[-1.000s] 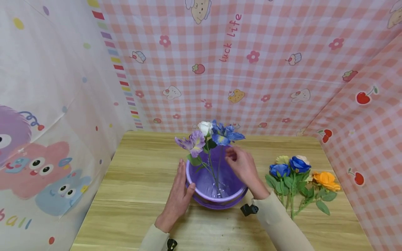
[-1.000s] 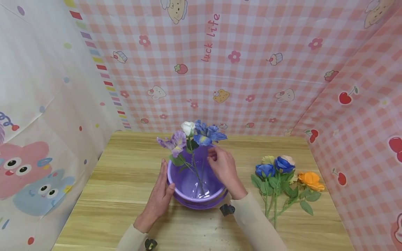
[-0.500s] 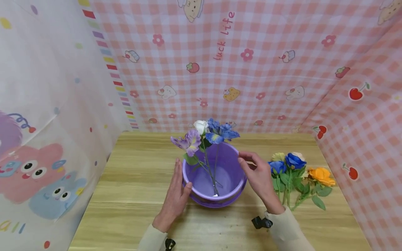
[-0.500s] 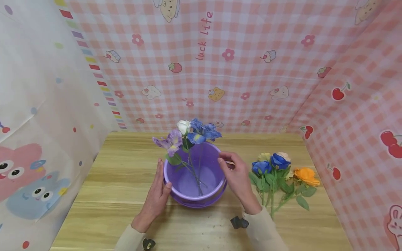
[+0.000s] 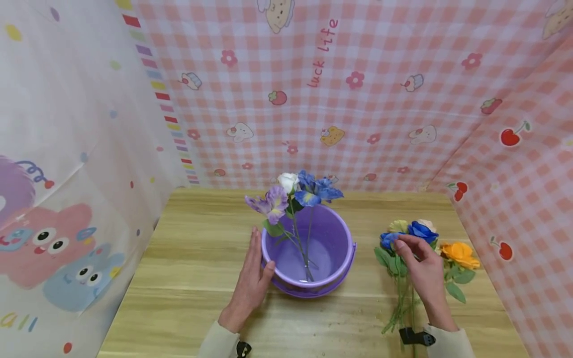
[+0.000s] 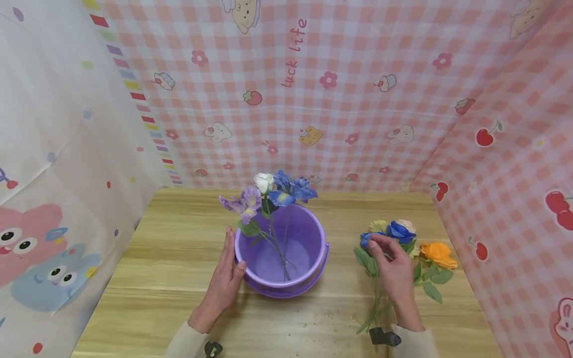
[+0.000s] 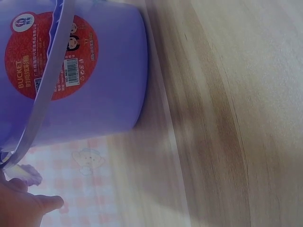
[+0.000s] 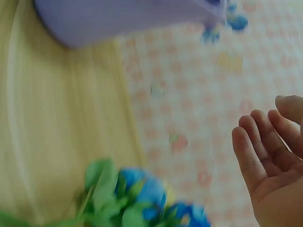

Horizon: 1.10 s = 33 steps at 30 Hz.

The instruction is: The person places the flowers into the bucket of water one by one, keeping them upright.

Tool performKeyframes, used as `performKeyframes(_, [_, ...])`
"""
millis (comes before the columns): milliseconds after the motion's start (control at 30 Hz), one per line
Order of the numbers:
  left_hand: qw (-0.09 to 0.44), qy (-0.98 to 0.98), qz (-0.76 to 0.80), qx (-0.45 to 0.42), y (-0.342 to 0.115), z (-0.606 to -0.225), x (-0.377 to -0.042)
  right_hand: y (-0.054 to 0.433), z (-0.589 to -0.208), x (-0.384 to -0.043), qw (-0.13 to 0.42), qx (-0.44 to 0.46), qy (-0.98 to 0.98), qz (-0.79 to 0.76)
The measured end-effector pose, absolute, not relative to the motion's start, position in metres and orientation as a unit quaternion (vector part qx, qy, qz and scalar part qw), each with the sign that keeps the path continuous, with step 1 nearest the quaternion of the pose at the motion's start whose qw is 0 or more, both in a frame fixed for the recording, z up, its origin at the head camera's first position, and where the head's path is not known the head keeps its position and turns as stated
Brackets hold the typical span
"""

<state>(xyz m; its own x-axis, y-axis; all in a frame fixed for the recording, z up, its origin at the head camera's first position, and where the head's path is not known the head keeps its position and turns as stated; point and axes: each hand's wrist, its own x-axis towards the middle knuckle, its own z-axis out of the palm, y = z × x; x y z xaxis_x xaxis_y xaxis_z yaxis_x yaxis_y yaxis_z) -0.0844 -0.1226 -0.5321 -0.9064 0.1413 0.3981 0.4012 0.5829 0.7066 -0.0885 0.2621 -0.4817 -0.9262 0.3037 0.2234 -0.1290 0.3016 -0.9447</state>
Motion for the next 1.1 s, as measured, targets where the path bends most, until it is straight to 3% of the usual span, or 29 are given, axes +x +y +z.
performKeyframes(500, [0.159,-0.876,-0.429,-0.155,-0.122,-0.533,-0.086,0.327,-0.533,-0.069,0.077,-0.164,-0.825,0.536])
performKeyframes(800, [0.161,-0.871,-0.437,-0.158,-0.122,-0.532,-0.085,0.338,-0.550,-0.065,-0.020,-0.166,-0.871,0.462])
performKeyframes(1100, [0.164,-0.870,-0.437,-0.160,-0.122,-0.533,-0.084,0.340,-0.557,-0.070,-0.051,-0.185,-0.877,0.440])
